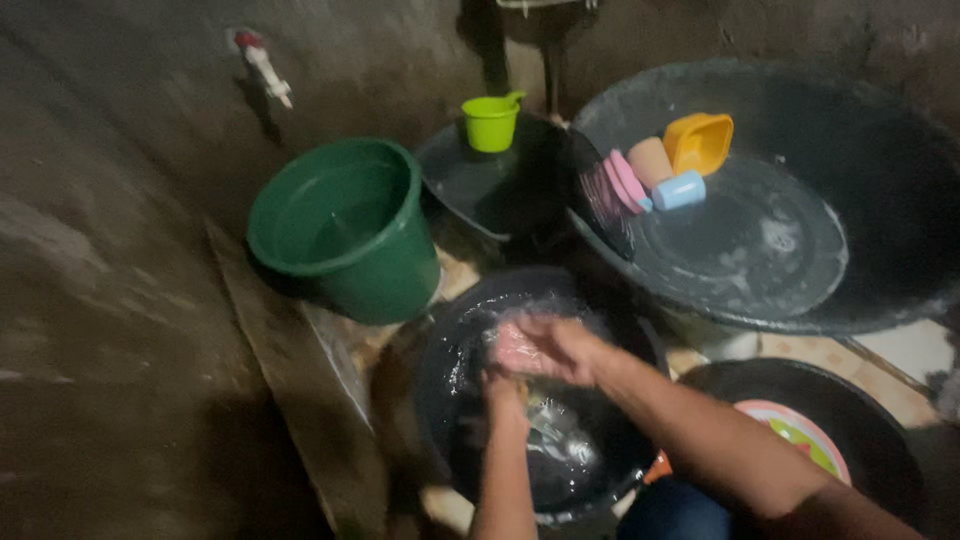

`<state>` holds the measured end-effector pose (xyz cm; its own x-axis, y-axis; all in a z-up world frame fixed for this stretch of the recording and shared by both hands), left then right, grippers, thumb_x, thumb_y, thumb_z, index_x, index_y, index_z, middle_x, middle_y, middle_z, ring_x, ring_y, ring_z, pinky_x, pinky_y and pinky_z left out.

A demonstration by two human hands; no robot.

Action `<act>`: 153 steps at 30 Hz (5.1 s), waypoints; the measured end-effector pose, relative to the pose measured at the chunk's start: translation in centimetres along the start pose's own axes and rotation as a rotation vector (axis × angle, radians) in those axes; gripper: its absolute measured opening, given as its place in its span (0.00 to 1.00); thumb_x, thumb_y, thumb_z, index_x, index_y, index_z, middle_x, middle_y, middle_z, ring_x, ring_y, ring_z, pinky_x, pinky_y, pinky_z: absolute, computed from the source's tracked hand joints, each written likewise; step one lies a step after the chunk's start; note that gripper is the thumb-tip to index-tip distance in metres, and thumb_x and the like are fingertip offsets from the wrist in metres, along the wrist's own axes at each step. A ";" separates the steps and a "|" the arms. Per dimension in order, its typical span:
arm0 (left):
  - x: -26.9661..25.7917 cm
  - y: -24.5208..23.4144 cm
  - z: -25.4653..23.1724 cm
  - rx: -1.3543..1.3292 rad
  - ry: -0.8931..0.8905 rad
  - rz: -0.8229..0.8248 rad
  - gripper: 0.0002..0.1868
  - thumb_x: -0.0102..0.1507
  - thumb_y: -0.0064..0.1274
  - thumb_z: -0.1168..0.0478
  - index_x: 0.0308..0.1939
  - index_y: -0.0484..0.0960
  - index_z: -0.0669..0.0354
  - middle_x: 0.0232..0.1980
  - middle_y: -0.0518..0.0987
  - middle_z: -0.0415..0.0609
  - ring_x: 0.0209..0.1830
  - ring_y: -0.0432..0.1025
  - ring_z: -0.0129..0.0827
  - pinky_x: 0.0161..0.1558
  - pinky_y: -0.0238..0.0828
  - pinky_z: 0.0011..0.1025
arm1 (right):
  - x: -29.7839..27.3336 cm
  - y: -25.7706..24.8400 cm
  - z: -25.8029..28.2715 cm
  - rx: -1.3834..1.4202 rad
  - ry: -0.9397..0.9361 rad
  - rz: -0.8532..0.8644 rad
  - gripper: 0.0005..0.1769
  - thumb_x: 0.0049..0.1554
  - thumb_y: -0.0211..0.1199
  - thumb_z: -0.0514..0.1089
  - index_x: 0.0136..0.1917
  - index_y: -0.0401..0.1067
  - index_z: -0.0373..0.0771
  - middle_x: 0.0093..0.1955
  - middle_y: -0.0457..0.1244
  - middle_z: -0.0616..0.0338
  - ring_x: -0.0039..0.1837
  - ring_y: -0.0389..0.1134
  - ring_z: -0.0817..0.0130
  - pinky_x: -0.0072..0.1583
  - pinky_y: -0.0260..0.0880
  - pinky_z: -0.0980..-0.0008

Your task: The person washes dishes by hand in floor-level basins, scooping water with a green plastic ladle to rinse and scrubbing plates, cups, and small containers one at a time. Cleaned items are stacked on a plate in a large basin as the person works through the dishes.

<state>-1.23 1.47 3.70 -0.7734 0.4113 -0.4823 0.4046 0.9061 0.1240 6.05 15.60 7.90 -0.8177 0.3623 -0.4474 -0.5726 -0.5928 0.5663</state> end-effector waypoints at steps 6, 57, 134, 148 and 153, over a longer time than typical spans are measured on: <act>-0.1 -0.3 -2.3 -0.058 0.189 0.141 0.14 0.69 0.43 0.56 0.54 0.80 0.51 0.42 0.84 0.44 0.41 0.76 0.27 0.47 0.71 0.27 | -0.8 -1.7 1.2 -0.142 -0.604 -0.600 0.16 0.66 0.54 0.45 0.59 0.76 0.37 0.57 0.71 0.55 0.59 0.70 0.62 0.59 0.70 0.68; -7.2 -0.7 -1.7 1.857 0.629 0.522 0.27 0.57 0.66 0.59 0.59 0.74 0.54 0.64 0.75 0.51 0.70 0.65 0.46 0.75 0.48 0.51 | -13.1 -6.2 1.2 -1.714 -0.328 0.097 0.14 0.57 0.63 0.49 0.53 0.81 0.44 0.51 0.73 0.51 0.51 0.74 0.57 0.54 0.74 0.61; 6.4 -5.0 12.9 0.001 -0.436 0.350 0.13 0.68 0.52 0.47 0.43 0.78 0.51 0.21 0.63 0.35 0.15 0.50 0.23 0.16 0.48 0.24 | 1.8 -0.7 -7.6 -1.564 -0.023 -0.344 0.22 0.67 0.51 0.56 0.52 0.80 0.41 0.47 0.71 0.47 0.49 0.75 0.53 0.54 0.75 0.54; 4.1 -5.7 1.7 -0.129 -0.116 -0.106 0.16 0.65 0.55 0.46 0.43 0.82 0.55 0.44 0.82 0.46 0.37 0.73 0.29 0.39 0.68 0.26 | 6.9 -0.8 -3.8 -1.842 -0.552 -0.272 0.35 0.39 0.76 0.43 0.62 0.75 0.44 0.62 0.66 0.42 0.62 0.66 0.39 0.60 0.69 0.47; 4.9 -6.2 1.2 -0.093 0.296 -0.148 0.24 0.71 0.52 0.47 0.41 0.81 0.70 0.38 0.82 0.50 0.34 0.73 0.32 0.39 0.68 0.27 | 4.3 -1.5 -1.5 -1.629 -0.323 0.020 0.14 0.53 0.64 0.37 0.54 0.79 0.44 0.52 0.72 0.58 0.53 0.73 0.65 0.56 0.74 0.62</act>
<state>-6.90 -2.25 -0.46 -0.9341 0.2731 -0.2301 0.2414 0.9577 0.1568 3.51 16.92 4.10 -0.9207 0.3468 -0.1788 -0.0736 -0.6045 -0.7932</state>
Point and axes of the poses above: each hand's wrist, its own x-axis towards the middle knuckle, its own y-axis out of the palm, z = x × y, the point moved 1 cm from there along x, towards the middle knuckle
